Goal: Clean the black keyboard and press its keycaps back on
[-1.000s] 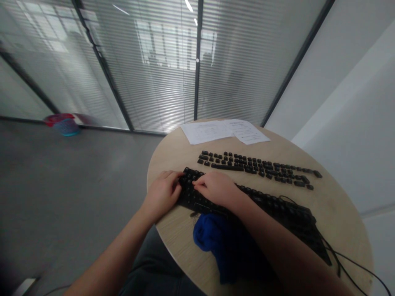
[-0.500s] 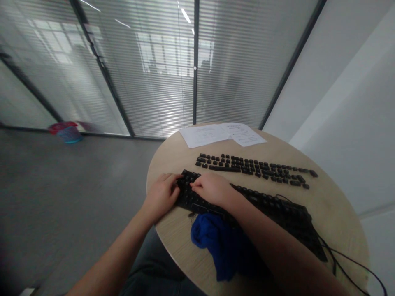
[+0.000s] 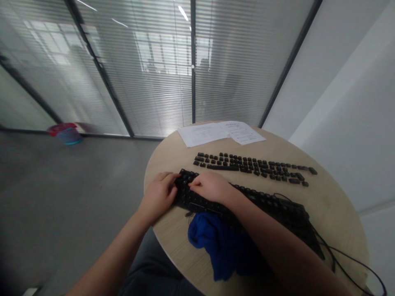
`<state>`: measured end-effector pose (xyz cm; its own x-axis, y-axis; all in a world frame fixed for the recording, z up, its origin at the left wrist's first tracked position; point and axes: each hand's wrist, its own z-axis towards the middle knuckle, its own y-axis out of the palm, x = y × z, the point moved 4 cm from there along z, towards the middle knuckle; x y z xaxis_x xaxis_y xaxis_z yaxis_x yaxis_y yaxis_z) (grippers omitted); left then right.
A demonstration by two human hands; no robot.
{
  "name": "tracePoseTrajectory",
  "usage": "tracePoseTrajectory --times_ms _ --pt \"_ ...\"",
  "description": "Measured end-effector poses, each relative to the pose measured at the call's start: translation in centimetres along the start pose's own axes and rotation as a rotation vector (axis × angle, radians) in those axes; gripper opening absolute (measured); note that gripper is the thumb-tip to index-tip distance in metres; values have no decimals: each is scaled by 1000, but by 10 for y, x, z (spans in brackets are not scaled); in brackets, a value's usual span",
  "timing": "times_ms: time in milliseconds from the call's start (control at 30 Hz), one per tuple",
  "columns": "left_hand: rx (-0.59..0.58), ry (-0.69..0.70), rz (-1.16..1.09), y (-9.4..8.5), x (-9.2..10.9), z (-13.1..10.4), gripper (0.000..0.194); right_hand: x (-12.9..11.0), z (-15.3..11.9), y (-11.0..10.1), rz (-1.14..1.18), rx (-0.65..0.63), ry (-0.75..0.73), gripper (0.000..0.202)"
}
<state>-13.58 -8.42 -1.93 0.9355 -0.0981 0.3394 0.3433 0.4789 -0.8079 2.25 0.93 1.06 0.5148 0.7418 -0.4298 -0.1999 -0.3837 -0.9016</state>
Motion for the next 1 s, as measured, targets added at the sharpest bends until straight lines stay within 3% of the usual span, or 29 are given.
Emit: tracePoseTrajectory --times_ms 133,267,433,567,667,800,1000 --pt "23 159 -42 -4 11 -4 32 12 2 -5 207 67 6 25" --pt "-48 365 -97 -1 26 -10 35 24 2 -22 249 199 62 26" --pt "-96 380 -91 5 28 -9 37 38 -10 -58 180 346 125 33" --pt "-112 389 -92 7 26 -7 35 67 -7 -83 40 429 264 38" --pt "-110 392 -105 8 25 -7 35 97 10 -92 -126 427 372 32" --pt "-82 400 -147 6 23 -7 36 134 43 -90 -225 335 395 27" --pt "-72 400 -209 5 21 -6 37 162 69 -81 -236 250 363 25"
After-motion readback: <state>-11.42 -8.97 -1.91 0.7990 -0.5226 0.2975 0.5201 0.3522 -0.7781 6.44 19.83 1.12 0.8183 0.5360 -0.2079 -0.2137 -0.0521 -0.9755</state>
